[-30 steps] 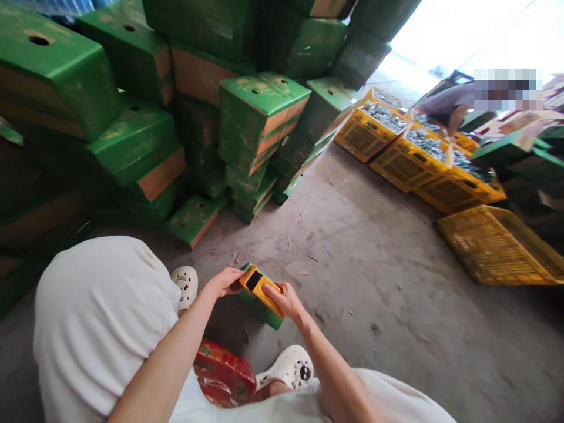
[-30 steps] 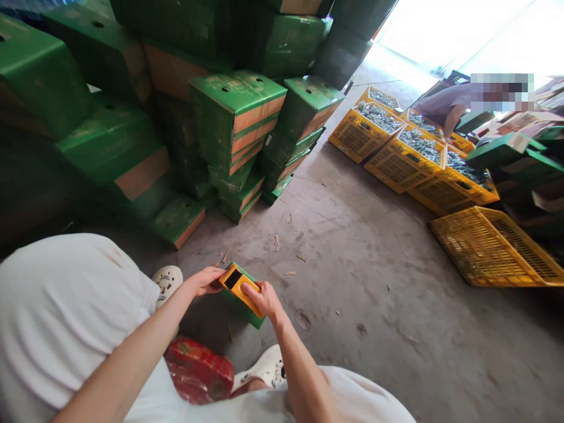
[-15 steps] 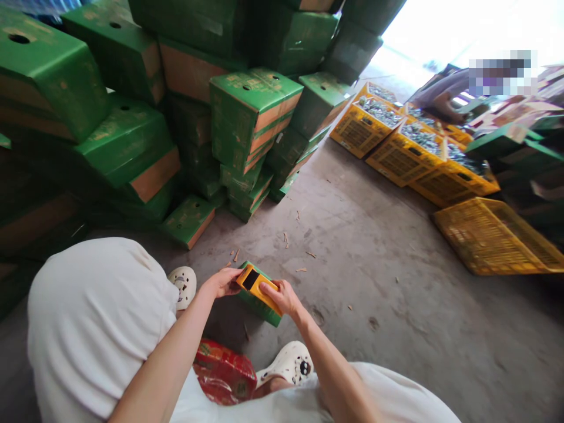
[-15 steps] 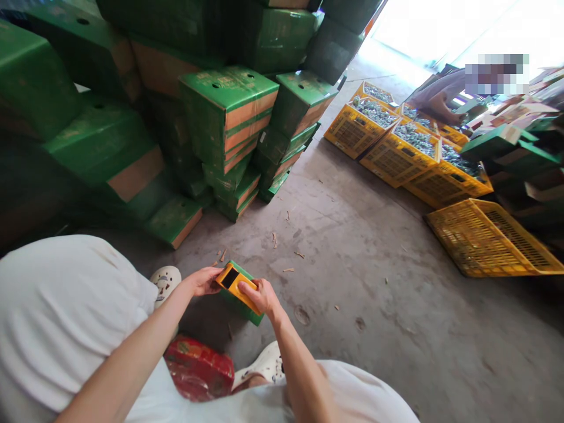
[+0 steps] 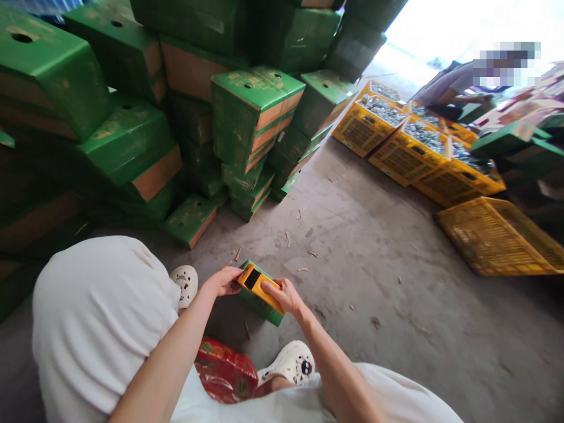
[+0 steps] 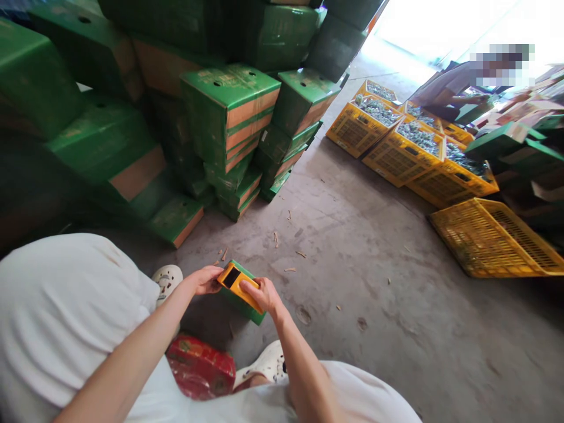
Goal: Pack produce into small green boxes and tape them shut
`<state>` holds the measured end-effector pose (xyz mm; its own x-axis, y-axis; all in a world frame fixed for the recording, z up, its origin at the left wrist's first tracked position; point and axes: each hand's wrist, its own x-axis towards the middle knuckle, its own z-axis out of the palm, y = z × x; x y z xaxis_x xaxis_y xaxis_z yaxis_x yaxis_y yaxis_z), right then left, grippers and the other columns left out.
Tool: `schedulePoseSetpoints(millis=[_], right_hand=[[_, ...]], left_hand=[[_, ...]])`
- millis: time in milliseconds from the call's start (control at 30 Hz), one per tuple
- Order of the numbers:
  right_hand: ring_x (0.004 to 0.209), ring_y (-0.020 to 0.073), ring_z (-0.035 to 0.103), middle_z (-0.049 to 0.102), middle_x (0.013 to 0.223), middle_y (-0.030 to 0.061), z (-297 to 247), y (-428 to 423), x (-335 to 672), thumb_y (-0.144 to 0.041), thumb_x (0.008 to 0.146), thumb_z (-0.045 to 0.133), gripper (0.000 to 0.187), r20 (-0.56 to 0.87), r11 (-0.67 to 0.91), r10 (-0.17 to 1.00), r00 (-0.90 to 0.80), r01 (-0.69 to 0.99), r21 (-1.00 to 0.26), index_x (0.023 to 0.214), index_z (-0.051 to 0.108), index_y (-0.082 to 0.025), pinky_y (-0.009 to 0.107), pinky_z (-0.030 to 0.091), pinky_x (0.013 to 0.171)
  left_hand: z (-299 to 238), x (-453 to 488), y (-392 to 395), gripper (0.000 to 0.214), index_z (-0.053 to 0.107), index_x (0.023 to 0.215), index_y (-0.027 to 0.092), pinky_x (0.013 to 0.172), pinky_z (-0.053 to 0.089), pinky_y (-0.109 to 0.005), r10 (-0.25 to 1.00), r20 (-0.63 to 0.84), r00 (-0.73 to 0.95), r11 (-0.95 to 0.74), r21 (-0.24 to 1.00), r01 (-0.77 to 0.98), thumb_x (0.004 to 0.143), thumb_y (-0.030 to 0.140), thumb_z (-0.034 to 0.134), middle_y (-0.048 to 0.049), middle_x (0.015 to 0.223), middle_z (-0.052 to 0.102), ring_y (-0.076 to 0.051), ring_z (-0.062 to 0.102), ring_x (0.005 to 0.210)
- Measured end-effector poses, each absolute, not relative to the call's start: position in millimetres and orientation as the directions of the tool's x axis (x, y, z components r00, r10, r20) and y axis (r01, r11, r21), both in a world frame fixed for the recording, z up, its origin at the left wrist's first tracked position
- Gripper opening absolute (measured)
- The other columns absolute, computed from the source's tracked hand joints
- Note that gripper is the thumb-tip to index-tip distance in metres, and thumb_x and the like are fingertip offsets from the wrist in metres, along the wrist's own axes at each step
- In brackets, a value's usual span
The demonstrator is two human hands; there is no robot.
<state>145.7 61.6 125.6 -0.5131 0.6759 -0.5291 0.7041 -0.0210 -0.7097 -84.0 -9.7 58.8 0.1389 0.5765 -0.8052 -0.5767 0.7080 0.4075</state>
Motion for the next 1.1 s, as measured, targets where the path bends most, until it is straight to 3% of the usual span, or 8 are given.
schedulePoseSetpoints(millis=[233, 500, 700, 1100], right_hand=[[0.058, 0.0124, 0.039, 0.045, 0.058, -0.0014, 127, 63, 145, -0.081, 0.08, 0.061, 0.065, -0.542, -0.012, 0.662, -0.519, 0.715, -0.699, 0.067, 0.059, -0.018, 0.026, 0.024, 0.051], [0.06, 0.014, 0.043, 0.047, 0.055, -0.0009, 130, 61, 144, -0.076, 0.08, 0.068, 0.062, -0.54, -0.052, 0.674, -0.504, 0.697, -0.715, 0.067, 0.063, -0.016, 0.026, 0.026, 0.052], [0.059, 0.0134, 0.042, 0.048, 0.058, -0.0008, 128, 62, 144, -0.079, 0.081, 0.062, 0.064, -0.548, -0.027, 0.667, -0.505, 0.719, -0.695, 0.069, 0.063, -0.016, 0.026, 0.025, 0.052], [0.066, 0.0137, 0.047, 0.053, 0.069, -0.0002, 142, 67, 140, -0.082, 0.081, 0.058, 0.065, -0.639, -0.013, 0.581, -0.503, 0.78, -0.625, 0.074, 0.062, -0.017, 0.024, 0.031, 0.054]], left_hand=[[58, -82, -11, 0.035, 0.072, 0.083, 0.017, 0.062, 0.05, -0.022, 0.575, -0.809, 0.122, 0.721, 0.431, -0.542, 0.067, 0.032, 0.098, 0.002, 0.069, 0.069, -0.011, 0.064, 0.058], [52, -80, -9, 0.02, 0.076, 0.083, 0.017, 0.068, 0.056, -0.026, 0.581, -0.813, 0.029, 0.734, 0.509, -0.45, 0.074, 0.026, 0.091, -0.0033, 0.074, 0.075, -0.015, 0.069, 0.065], [51, -75, -11, 0.014, 0.076, 0.077, 0.017, 0.068, 0.056, -0.027, 0.634, -0.77, -0.071, 0.69, 0.604, -0.4, 0.076, 0.025, 0.088, -0.0031, 0.069, 0.073, -0.016, 0.067, 0.064], [51, -80, -4, 0.027, 0.075, 0.069, 0.016, 0.061, 0.051, -0.024, 0.716, -0.627, -0.307, 0.534, 0.775, -0.338, 0.066, 0.037, 0.092, -0.0003, 0.062, 0.069, -0.014, 0.064, 0.06]])
